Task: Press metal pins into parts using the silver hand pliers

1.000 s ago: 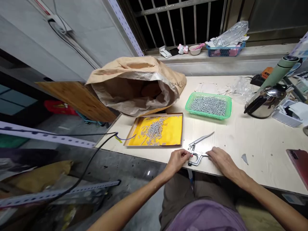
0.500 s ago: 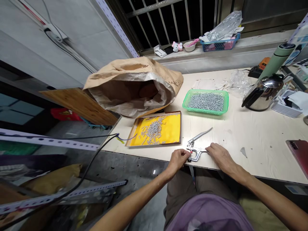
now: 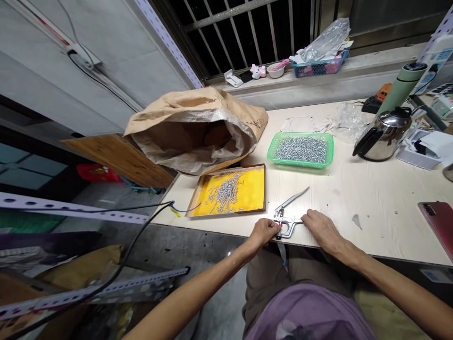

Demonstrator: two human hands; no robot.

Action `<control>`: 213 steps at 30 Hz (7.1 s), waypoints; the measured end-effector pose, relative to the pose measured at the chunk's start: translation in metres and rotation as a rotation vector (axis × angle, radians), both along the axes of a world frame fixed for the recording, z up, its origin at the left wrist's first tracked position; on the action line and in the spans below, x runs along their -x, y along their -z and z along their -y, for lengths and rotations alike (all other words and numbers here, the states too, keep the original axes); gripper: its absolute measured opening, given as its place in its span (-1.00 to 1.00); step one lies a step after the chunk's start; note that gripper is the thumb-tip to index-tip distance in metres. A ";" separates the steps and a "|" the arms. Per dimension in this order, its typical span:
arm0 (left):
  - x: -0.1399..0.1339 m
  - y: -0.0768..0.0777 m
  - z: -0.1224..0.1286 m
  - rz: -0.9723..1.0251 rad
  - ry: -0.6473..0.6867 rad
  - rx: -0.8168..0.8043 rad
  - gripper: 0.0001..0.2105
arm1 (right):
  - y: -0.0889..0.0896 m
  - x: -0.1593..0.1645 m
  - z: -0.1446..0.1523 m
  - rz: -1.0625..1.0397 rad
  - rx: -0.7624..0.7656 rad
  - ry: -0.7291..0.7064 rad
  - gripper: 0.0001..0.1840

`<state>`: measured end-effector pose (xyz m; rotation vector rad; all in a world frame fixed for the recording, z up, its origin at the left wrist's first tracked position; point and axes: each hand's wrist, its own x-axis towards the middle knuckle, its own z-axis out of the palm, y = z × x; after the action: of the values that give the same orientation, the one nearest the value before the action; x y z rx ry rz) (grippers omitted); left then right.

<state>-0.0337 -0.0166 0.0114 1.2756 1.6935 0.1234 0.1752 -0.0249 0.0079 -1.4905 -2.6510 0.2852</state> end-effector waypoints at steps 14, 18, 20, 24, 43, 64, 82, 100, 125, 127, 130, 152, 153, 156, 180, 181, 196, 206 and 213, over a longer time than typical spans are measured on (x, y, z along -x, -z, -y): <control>-0.002 -0.002 0.006 0.050 -0.110 0.037 -0.80 | -0.031 -0.006 -0.059 0.110 0.144 -0.092 0.01; -0.004 -0.005 0.006 0.053 -0.134 0.040 -0.82 | -0.035 -0.001 -0.060 0.141 0.122 -0.103 -0.16; -0.003 -0.006 0.007 0.037 -0.126 0.057 -0.81 | -0.035 0.000 -0.058 0.149 0.098 -0.103 -0.24; 0.001 -0.008 0.013 -0.092 -0.035 -0.084 -0.76 | -0.035 0.000 -0.053 0.155 0.086 -0.112 -0.46; -0.050 0.000 -0.028 -0.329 0.699 -0.647 -0.75 | -0.046 -0.002 -0.044 0.115 0.194 -0.099 -0.83; -0.076 0.042 0.038 -0.100 0.542 -1.008 -0.68 | -0.030 -0.020 -0.093 -0.004 0.146 -0.089 -0.85; -0.082 0.066 0.041 -0.062 0.572 -0.842 -0.54 | -0.018 0.094 -0.054 -0.021 -0.075 -0.703 -0.92; 0.127 -0.019 -0.123 -0.860 0.306 -0.690 -0.78 | -0.052 -0.013 -0.147 -0.292 -0.480 -0.021 -0.63; 0.024 -0.005 0.002 0.379 -0.220 -0.037 -0.81 | -0.009 -0.008 -0.009 -0.199 0.102 -0.059 -0.82; 0.018 -0.003 0.002 0.343 -0.224 -0.014 -0.83 | -0.010 -0.006 -0.006 -0.176 0.067 -0.045 -0.80; 0.013 -0.002 0.001 0.299 -0.227 0.016 -0.84 | -0.013 -0.003 -0.002 -0.147 0.047 -0.034 -0.79; 0.010 -0.003 -0.002 0.127 -0.029 0.130 -0.67 | -0.019 -0.009 -0.048 0.062 0.168 -0.116 0.04; 0.010 -0.003 -0.002 0.127 -0.031 0.134 -0.67 | -0.021 -0.008 -0.051 0.073 0.176 -0.118 0.06; 0.009 -0.004 -0.003 0.131 -0.037 0.147 -0.67 | -0.028 -0.004 -0.057 0.088 0.178 -0.119 0.09; -0.040 -0.006 -0.034 -0.323 0.833 -0.690 -0.53 | -0.047 -0.002 -0.040 0.119 0.146 -0.089 -0.49; -0.040 -0.007 -0.036 -0.329 0.858 -0.683 -0.57 | -0.048 0.000 -0.040 0.137 0.153 -0.079 -0.56; -0.048 0.001 -0.019 -0.342 0.651 -0.697 -0.70 | -0.040 -0.006 -0.051 0.081 0.157 -0.119 -0.73; -0.080 0.032 0.041 -0.147 0.603 -0.903 -0.63 | -0.038 -0.006 -0.083 0.076 0.126 -0.022 -0.81; -0.084 0.030 0.039 -0.088 0.577 -0.841 -0.65 | -0.042 0.038 -0.071 0.096 0.051 -0.305 -0.82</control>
<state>0.0502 -0.0552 -0.0183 2.3714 1.2934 0.4697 0.1376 0.0457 0.0499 -1.1338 -2.9672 0.3102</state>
